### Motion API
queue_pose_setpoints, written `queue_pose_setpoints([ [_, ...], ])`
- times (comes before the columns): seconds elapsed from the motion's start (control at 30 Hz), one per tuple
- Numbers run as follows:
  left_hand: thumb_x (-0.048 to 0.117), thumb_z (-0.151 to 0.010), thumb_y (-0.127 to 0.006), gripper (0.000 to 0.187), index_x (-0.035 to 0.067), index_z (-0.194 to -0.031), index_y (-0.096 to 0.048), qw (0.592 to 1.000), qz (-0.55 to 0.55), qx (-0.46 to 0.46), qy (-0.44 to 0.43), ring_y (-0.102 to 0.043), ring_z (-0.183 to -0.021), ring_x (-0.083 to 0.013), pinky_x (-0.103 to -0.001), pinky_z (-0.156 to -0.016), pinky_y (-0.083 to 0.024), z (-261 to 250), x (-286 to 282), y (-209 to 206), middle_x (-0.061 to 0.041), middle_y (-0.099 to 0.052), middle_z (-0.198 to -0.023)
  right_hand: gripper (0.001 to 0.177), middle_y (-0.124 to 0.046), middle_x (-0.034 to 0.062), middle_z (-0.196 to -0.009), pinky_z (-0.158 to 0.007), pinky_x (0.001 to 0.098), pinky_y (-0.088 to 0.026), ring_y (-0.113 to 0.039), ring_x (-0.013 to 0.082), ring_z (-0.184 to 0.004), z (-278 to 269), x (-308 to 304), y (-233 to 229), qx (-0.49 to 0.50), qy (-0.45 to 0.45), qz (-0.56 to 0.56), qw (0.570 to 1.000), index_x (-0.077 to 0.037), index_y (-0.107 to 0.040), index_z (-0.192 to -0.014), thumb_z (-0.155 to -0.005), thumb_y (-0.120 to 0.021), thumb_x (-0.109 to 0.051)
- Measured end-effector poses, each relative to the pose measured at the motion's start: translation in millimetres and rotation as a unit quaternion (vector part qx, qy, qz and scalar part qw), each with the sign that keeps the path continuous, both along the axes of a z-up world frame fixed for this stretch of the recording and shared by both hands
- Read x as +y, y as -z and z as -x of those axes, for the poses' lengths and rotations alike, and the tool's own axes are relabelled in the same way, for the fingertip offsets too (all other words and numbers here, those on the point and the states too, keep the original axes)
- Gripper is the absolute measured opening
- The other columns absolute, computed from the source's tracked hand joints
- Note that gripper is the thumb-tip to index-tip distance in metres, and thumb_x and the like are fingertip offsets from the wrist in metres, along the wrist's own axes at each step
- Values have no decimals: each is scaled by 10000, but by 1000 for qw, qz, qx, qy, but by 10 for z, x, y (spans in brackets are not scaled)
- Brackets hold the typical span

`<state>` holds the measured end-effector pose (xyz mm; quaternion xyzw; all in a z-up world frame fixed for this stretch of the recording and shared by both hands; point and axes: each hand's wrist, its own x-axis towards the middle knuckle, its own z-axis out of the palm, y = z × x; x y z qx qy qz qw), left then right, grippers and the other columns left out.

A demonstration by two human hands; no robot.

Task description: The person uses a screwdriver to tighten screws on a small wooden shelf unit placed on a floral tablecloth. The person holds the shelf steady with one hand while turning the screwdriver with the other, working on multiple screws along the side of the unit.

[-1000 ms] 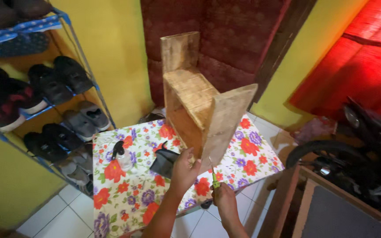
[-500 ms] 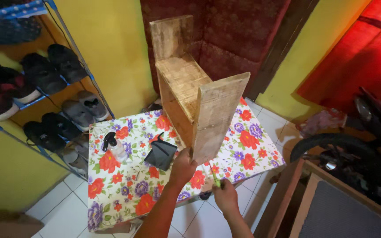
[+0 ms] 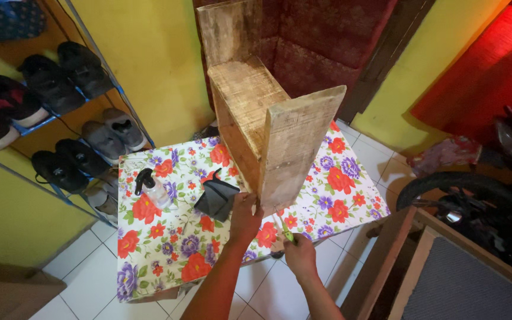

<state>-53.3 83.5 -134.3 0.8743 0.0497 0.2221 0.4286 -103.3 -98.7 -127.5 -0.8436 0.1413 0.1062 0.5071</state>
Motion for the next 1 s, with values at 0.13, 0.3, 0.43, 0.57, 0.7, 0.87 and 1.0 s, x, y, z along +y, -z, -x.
queue_pose_setpoints([
  [0.13, 92, -780, -757, 331, 28, -1091, -664, 1000, 0, -16, 10, -607, -1089, -388, -440, -933, -505, 28, 28, -52, -186, -598, -1166, 324, -760, 179, -952, -823, 392, -537, -722, 278, -896, -6, 28, -36, 2, 7, 14, 1000, 1, -719, -1125, -876, -641, -192],
  [0.3, 117, -818, -753, 298, 50, -1098, -674, 1000, 4, 0, 9, -620, -1081, -378, -444, -918, -510, 51, 24, -108, -168, -602, -1176, 329, -771, 171, -957, -789, 405, -551, -715, 292, -880, 6, 39, -48, 22, 20, -45, 999, -8, -711, -1168, -896, -627, -173],
  [0.43, 116, -807, -753, 324, 59, -1115, -673, 1000, 4, 16, 6, -617, -1094, -376, -443, -913, -513, 66, 41, -150, -158, -594, -1198, 317, -768, 145, -965, -812, 378, -544, -719, 250, -891, 46, 70, -36, 33, 13, -13, 999, -20, -718, -1167, -908, -625, -177],
  [0.57, 133, -797, -757, 340, 66, -1120, -673, 999, 3, 41, 12, -616, -1119, -365, -437, -924, -511, 73, 59, -182, -140, -591, -1234, 318, -754, 144, -958, -810, 372, -537, -706, 233, -882, 62, 78, -61, 32, 20, 7, 999, -16, -717, -1163, -909, -634, -189],
  [0.7, 152, -818, -750, 334, 60, -1129, -673, 998, 6, 58, 19, -610, -1143, -361, -435, -944, -502, 84, 64, -184, -140, -574, -1268, 316, -759, 156, -927, -784, 382, -540, -706, 241, -845, 58, 81, -82, 36, 12, -12, 999, -7, -720, -1158, -911, -614, -175],
  [0.87, 168, -826, -754, 337, 44, -1128, -671, 999, 8, 49, 18, -611, -1146, -366, -435, -955, -498, 86, 54, -214, -144, -576, -1265, 309, -742, 120, -864, -727, 363, -526, -664, 195, -778, 9, 75, -44, 51, 20, -36, 998, -13, -731, -1152, -910, -616, -167],
  [1.0, 165, -825, -755, 328, 46, -1121, -678, 998, 16, 67, 14, -623, -1131, -367, -433, -953, -504, 101, 58, -257, -141, -585, -1261, 295, -696, 87, -794, -659, 346, -495, -599, 157, -706, -10, 34, 59, 47, 21, -75, 996, 9, -740, -1122, -910, -622, -159],
])
